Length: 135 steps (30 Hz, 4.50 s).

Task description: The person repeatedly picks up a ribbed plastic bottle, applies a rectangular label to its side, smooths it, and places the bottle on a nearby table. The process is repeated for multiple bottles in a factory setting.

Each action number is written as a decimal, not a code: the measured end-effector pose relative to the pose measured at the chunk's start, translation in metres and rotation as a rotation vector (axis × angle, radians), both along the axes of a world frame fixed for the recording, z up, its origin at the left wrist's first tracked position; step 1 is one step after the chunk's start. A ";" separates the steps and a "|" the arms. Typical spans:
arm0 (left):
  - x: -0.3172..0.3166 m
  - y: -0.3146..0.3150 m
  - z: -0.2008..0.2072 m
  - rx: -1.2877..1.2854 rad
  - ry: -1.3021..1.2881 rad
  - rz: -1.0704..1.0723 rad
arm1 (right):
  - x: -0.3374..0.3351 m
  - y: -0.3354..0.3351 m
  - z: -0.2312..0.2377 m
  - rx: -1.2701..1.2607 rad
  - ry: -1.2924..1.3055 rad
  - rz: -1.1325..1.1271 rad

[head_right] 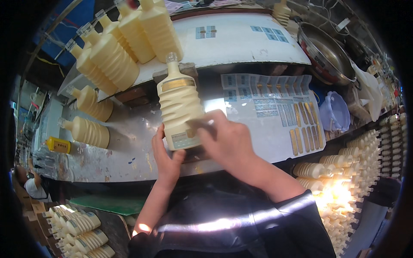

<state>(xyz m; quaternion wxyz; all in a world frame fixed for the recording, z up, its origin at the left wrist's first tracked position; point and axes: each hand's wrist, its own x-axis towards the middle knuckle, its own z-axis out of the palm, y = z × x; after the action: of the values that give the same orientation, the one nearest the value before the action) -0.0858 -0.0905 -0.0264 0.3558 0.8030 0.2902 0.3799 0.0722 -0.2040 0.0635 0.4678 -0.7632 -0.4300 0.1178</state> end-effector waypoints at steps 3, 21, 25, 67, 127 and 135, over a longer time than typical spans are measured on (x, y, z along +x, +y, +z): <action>0.010 0.007 0.000 -0.315 -0.043 -0.013 | -0.022 0.001 -0.008 -0.063 -0.031 0.125; 0.017 0.001 -0.008 -0.381 0.011 0.058 | 0.011 -0.025 -0.054 -0.178 0.383 -0.022; 0.017 0.000 -0.010 -0.424 -0.118 -0.008 | 0.017 -0.028 -0.081 -0.125 0.529 -0.062; 0.010 -0.007 0.019 0.434 0.123 0.121 | -0.017 -0.014 -0.004 -0.023 -0.047 0.088; -0.002 0.021 0.046 0.293 0.012 -0.052 | 0.092 0.051 -0.047 0.262 0.917 -0.124; 0.020 0.007 0.023 0.410 0.147 -0.066 | 0.094 -0.028 -0.055 -0.233 0.681 -0.016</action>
<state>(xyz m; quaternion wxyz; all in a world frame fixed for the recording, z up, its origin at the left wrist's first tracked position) -0.0658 -0.0840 -0.0037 0.1751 0.8932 0.2055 0.3597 0.1664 -0.2321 0.0082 0.4948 -0.7319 -0.2272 0.4097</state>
